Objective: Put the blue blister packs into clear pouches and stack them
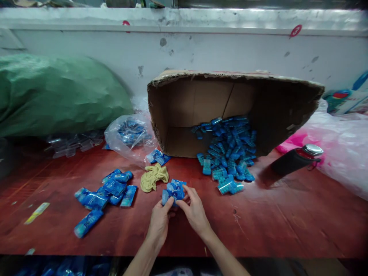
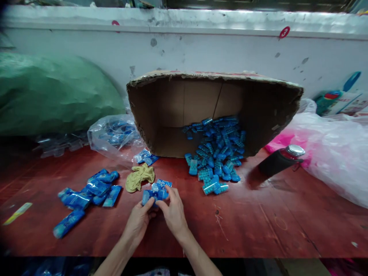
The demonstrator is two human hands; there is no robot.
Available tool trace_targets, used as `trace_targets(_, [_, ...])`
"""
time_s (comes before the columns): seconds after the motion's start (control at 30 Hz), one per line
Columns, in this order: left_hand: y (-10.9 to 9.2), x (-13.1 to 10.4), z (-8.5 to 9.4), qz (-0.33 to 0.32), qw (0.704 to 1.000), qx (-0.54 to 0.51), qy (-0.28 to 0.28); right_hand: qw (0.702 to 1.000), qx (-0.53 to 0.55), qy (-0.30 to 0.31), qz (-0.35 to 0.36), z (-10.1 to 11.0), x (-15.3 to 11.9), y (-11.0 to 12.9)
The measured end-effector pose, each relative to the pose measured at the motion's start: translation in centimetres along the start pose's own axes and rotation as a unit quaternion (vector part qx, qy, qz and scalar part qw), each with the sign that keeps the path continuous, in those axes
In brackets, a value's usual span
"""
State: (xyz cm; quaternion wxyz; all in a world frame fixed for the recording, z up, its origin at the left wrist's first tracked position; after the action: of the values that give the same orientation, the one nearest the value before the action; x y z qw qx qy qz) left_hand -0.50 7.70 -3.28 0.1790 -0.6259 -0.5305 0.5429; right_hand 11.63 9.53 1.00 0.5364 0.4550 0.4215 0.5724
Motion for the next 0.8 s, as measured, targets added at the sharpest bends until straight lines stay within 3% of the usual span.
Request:
trace_targets(0.1, [0.0, 0.1, 0.3, -0.020, 0.999, 0.033, -0.020, 0.985, 0.127, 0.039, -0.108, -1.4, 0.2, -2.3])
trace_targets(0.33, [-0.2, 0.3, 0.9, -0.081, 0.990, 0.073, -0.093, 0.985, 0.127, -0.018, -0.115, -1.9, -0.1, -2.9])
trace_targets(0.43, [0.2, 0.3, 0.1, -0.057, 0.995, 0.027, -0.076, 0.985, 0.123, -0.022, -0.116, -2.1, -0.3, -2.9])
trace_targets(0.53, [0.7, 0.0, -0.8, -0.008, 1.000, -0.003, -0.025, 0.985, 0.123, -0.003, -0.119, -2.1, -0.3, -2.8])
trace_targets(0.63, [0.0, -0.3, -0.6, 0.002, 0.997, 0.081, 0.002, 0.987, 0.116, 0.018, -0.112, -1.4, 0.2, -2.6])
trace_targets(0.67, [-1.1, -0.3, -0.2, -0.033, 0.992, 0.124, -0.007, 0.988, 0.111, 0.023, -0.106, -1.1, 0.4, -2.5])
trace_targets(0.73, [-4.6, -0.1, 0.4, -0.166, 0.964, 0.205, -0.042, 0.990, 0.099, 0.032, -0.092, -0.5, 0.9, -2.3])
trace_targets(0.8, [-8.3, 0.2, 0.4, -0.319, 0.905, 0.270, -0.076, 0.992, 0.090, 0.041, -0.080, -0.2, 1.3, -2.2])
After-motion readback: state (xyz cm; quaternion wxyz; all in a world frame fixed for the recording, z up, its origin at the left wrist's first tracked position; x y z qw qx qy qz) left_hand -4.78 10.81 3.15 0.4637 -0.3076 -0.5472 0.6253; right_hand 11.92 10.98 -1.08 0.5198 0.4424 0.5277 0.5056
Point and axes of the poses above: each hand's wrist, its own x-axis towards the middle knuckle, its own z-axis out of the back of the hand, y = z × x, the point moved 8 cm from there along x, towards the middle knuckle, and after that the axes turned 1 degree about -y, right-handed, at the moved point
